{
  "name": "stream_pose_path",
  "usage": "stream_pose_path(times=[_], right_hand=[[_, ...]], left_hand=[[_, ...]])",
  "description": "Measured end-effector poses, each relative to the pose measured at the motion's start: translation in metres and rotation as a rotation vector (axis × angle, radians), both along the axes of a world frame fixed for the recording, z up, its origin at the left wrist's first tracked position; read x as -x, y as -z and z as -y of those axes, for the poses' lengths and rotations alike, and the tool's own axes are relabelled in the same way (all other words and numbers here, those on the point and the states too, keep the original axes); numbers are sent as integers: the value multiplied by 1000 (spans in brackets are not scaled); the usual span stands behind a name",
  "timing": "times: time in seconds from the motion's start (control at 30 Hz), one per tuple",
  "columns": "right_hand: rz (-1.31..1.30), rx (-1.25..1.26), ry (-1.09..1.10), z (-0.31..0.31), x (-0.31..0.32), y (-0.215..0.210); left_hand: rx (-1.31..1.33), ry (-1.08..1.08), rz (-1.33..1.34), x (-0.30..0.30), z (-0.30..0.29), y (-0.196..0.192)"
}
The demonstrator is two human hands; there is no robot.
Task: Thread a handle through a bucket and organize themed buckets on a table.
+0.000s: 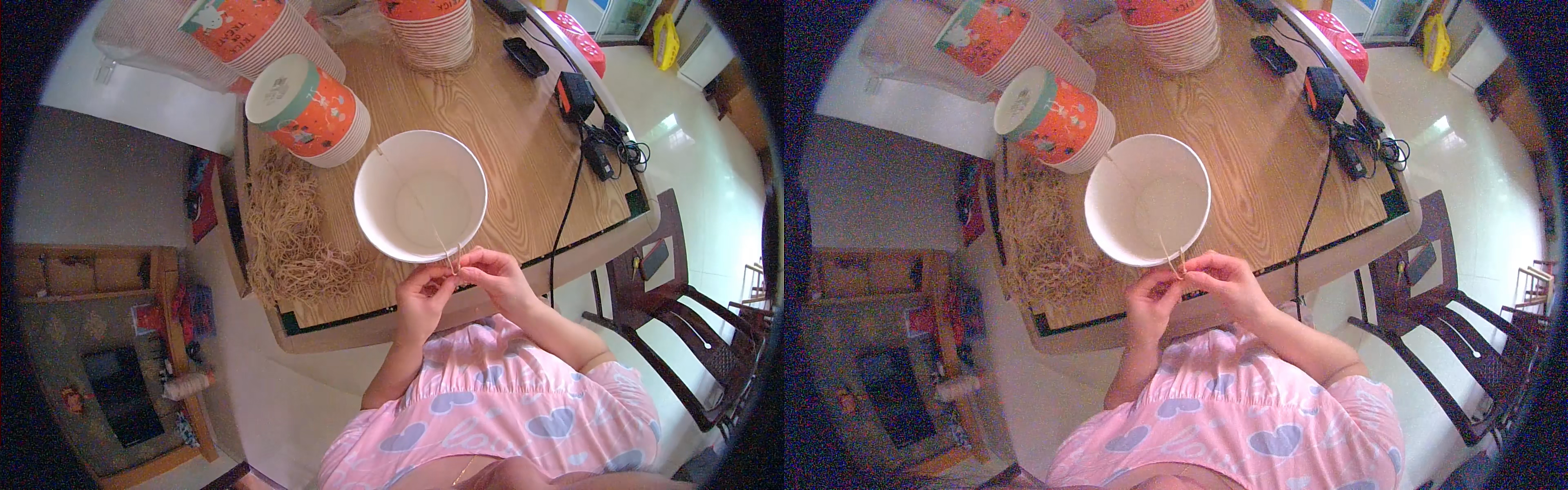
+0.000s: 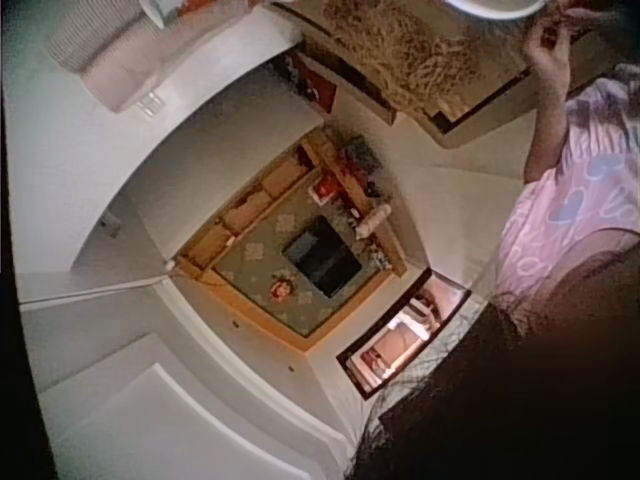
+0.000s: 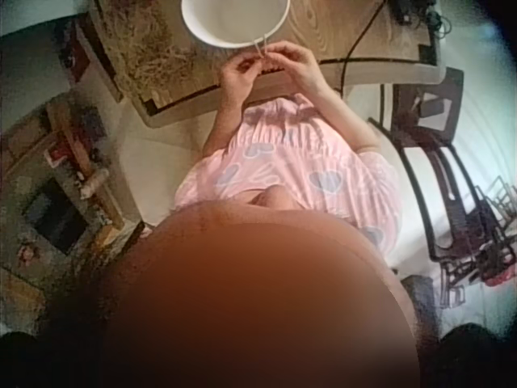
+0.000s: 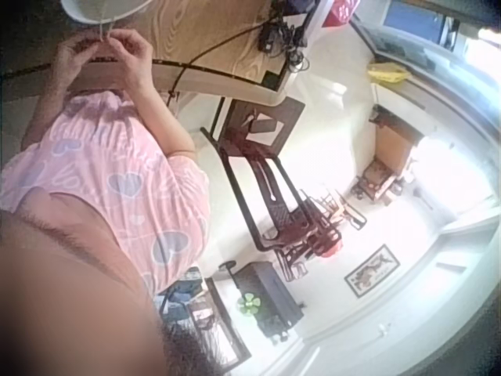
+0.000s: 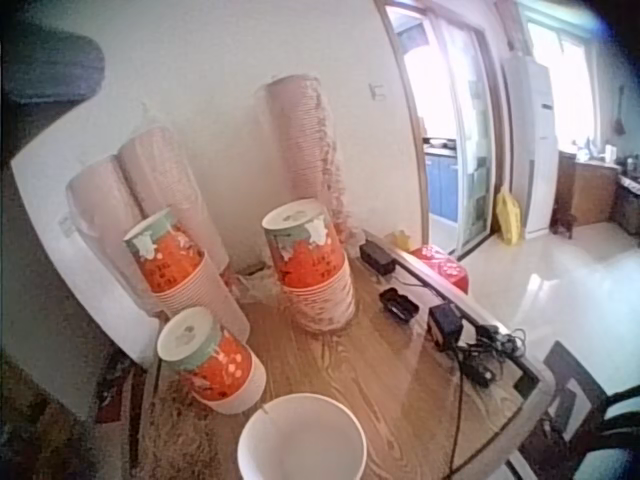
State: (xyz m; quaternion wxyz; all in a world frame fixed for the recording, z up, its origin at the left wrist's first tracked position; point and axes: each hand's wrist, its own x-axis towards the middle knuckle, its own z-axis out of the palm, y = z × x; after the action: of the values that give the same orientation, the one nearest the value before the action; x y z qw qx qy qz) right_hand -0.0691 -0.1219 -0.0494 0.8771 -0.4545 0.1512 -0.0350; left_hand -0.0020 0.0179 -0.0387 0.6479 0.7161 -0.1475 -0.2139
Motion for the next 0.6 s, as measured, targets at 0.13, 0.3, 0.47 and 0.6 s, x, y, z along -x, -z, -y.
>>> stream_pose_path(times=[0.13,0.3,0.47,0.6], right_hand=[[6,4,2,0,-1,3],[-6,44,-3,-1,-4,4],[-22,-38,-17,2,-3,2],[4,-34,-21,1,-3,3]], left_hand=[[-17,5,-14,0,-1,3],[-3,8,31,0,-1,7],[-25,7,52,2,0,9],[-32,20,67,3,1,5]])
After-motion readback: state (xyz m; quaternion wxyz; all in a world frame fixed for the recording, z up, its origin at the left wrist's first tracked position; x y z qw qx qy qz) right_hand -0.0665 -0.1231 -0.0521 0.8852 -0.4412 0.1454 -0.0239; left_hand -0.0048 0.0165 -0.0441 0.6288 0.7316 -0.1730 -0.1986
